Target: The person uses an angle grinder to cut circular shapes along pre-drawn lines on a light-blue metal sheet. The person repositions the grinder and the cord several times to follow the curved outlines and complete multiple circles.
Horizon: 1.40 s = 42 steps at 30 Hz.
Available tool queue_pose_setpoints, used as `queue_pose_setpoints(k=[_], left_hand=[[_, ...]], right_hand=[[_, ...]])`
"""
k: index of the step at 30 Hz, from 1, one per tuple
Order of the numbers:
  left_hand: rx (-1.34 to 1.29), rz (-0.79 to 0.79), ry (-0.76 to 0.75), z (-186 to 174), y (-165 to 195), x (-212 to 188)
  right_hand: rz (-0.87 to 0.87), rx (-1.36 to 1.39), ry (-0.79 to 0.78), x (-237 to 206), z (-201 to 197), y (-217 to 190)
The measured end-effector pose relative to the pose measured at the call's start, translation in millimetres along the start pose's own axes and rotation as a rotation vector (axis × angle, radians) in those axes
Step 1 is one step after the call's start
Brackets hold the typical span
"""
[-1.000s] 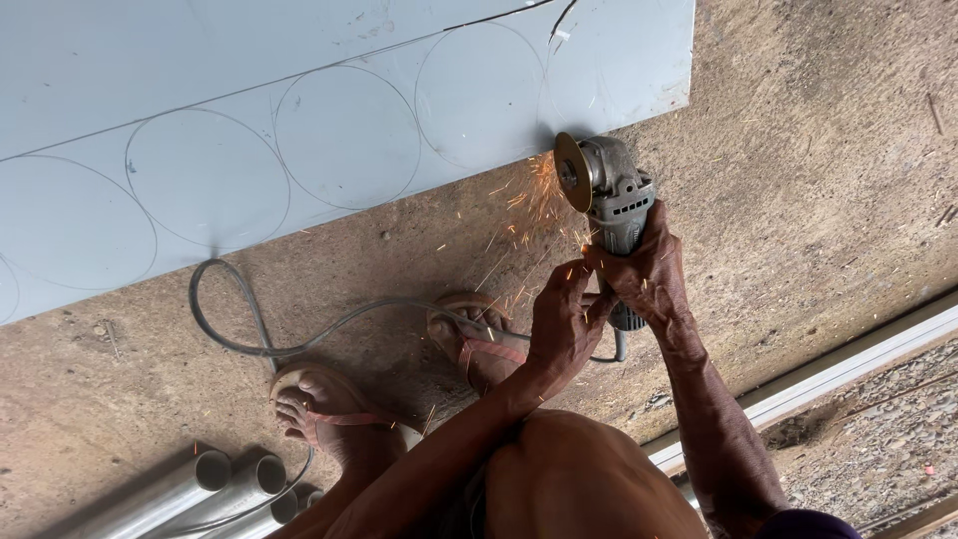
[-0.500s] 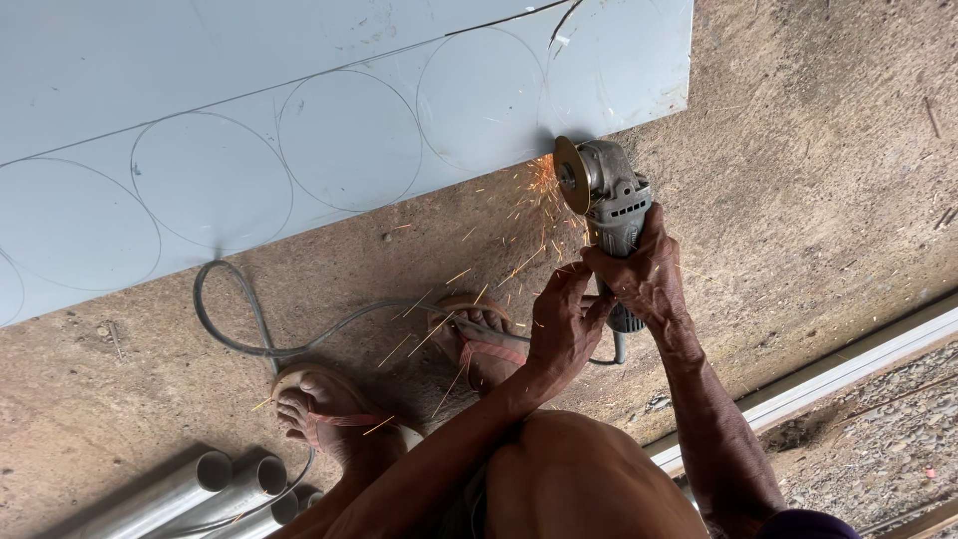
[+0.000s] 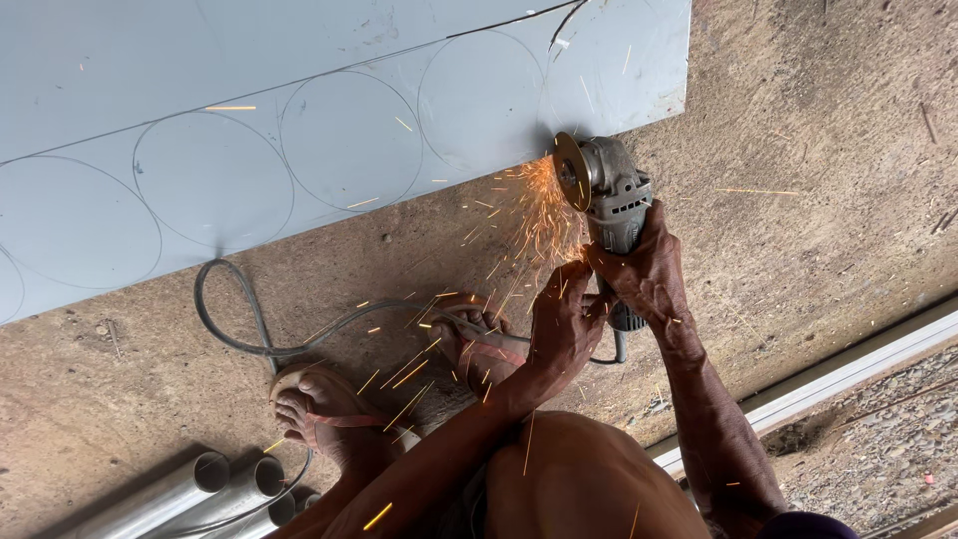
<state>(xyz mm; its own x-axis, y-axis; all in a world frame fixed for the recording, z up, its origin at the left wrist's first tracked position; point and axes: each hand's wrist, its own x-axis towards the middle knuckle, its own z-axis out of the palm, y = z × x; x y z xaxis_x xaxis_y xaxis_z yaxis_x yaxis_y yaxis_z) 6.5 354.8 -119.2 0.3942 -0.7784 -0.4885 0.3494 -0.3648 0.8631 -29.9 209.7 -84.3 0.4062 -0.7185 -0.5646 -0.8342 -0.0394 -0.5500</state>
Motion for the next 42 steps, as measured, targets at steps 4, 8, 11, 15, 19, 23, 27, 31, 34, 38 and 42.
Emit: queue_pose_setpoints(k=[4,8,11,15,19,23,27,31,34,38,42], left_hand=[[-1.02,-0.415,-0.058,13.6,-20.9,2.8],[-0.879,-0.284,-0.139,11.2,-18.2,6.1],[-0.348,-0.211,-0.121,8.1,-9.2,7.1],[-1.351,-0.411,0.065,4.0,11.9,12.5],[0.259,0.278,0.101,-14.7,22.5,8.2],[0.03,0.184,0.071,-11.1,22.7,5.3],[-0.624,-0.197,-0.033,1.0,15.7,5.2],[-0.472,-0.073,-0.007,0.5,8.9,3.7],[-0.245,-0.004,0.043,1.3,5.3,3.9],[-1.365,-0.393,0.048,4.8,5.2,3.0],[0.112,0.055,0.089,1.4,12.1,5.1]], right_hand=[[-0.114,0.128,0.011,2.2,0.2,0.5],[0.011,-0.029,0.028,1.5,-0.3,-4.4],[-0.036,-0.023,0.039,1.7,-0.3,-9.0],[0.017,-0.036,0.02,3.7,0.5,-12.9],[0.069,0.003,0.007,3.4,-0.4,-12.4],[0.02,0.021,0.005,4.3,-1.0,-7.6],[-0.013,0.008,0.018,7.1,0.0,-1.7],[0.058,-0.004,-0.011,8.3,-0.9,1.3],[-0.105,0.009,0.004,8.4,-1.4,0.6],[0.074,-0.058,-0.008,9.2,-0.4,-3.6],[0.056,0.02,-0.022,7.8,-1.7,-10.5]])
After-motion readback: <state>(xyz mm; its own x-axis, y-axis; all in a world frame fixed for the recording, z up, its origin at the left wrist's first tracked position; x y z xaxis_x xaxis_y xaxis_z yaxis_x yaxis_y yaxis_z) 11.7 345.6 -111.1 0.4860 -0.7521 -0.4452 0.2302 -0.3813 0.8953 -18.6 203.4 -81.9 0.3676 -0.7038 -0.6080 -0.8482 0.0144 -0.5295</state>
